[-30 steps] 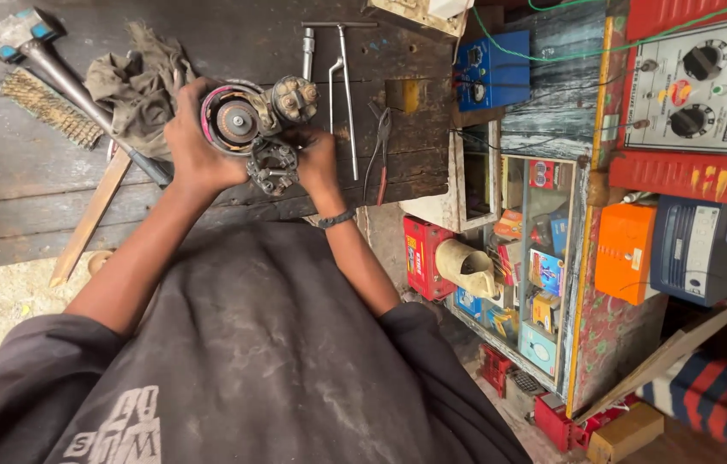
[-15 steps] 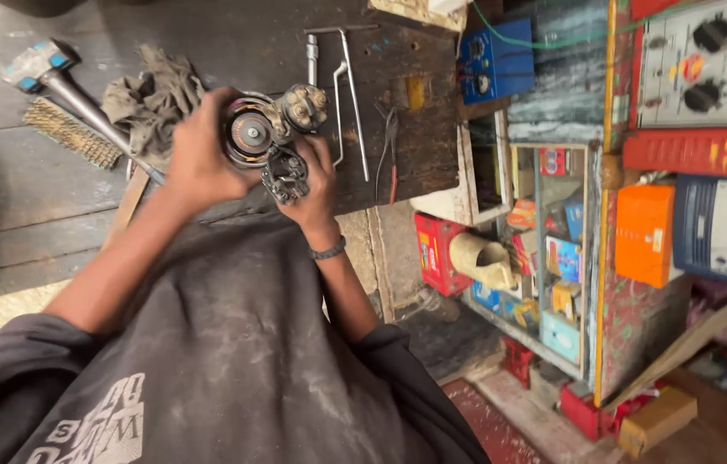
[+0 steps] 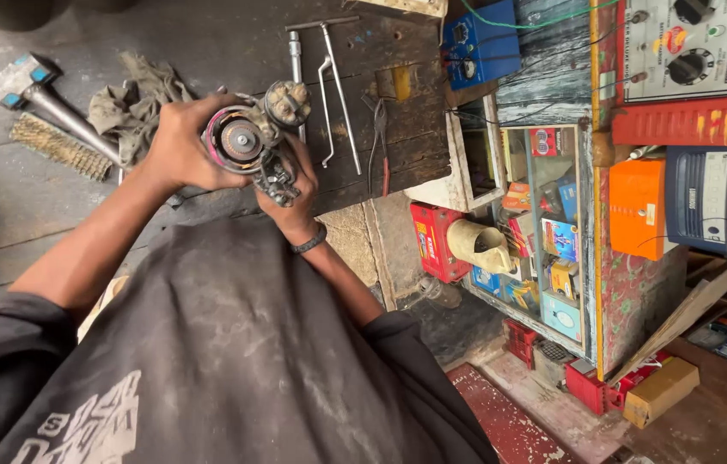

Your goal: Disassembling, inspecting, and reassembling a starter motor component in a workshop.

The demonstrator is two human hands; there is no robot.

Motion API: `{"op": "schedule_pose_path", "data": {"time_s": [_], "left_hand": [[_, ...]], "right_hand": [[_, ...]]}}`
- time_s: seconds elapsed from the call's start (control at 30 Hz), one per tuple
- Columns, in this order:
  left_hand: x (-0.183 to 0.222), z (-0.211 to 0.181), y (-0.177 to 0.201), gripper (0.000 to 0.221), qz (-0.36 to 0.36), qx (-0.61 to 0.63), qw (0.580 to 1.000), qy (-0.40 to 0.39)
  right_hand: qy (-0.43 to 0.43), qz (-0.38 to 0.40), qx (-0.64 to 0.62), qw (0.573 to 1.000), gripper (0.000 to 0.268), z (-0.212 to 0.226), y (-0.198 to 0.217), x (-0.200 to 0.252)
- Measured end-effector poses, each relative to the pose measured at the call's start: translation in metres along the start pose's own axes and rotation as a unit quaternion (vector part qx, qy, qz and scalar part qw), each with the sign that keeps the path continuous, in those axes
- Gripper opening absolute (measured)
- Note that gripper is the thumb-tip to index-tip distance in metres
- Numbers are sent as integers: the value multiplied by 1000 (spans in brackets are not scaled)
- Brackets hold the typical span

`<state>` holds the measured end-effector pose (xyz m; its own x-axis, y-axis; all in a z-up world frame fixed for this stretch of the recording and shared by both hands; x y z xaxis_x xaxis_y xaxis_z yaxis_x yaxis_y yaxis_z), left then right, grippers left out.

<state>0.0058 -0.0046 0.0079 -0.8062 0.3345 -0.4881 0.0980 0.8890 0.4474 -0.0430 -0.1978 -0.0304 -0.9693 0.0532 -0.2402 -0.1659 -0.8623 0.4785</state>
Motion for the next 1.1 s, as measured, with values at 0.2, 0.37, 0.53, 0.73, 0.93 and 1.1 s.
{"op": "schedule_pose_path", "data": {"time_s": [0.2, 0.37, 0.53, 0.73, 0.93, 1.1], "left_hand": [[-3, -7, -1, 84, -55, -26, 997, -41], [-6, -13, 2, 78, -28, -12, 999, -21], [-10, -16, 6, 79, -22, -11, 999, -23], [-13, -14, 10, 83, 49, -62, 997, 24], [-20, -17, 10, 80, 59, -50, 996, 35], [-25, -19, 12, 84, 122, -61, 990, 25]], "right_hand": [[27, 22, -6, 999, 64, -21, -12, 0], [14, 60, -28, 998, 68, -33, -13, -1], [25, 55, 54, 997, 65, -39, -12, 9], [55, 61, 42, 996, 52, -9, -2, -4], [80, 36, 87, 992, 38, -1, 1, -5], [75, 18, 65, 995, 29, 6, 0, -2]]}}
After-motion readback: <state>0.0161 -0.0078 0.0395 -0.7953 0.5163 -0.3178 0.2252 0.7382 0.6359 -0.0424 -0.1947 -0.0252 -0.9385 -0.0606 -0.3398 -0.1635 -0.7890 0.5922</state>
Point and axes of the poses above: each hand's wrist, its own x-axis away from the middle knuckle, its own y-axis out of the back of the hand, z = x × y, the point moved 2 cm from there along -x, towards the middle knuckle, and after that the axes turned 13 degrees about -y, right-handed, at the moved point
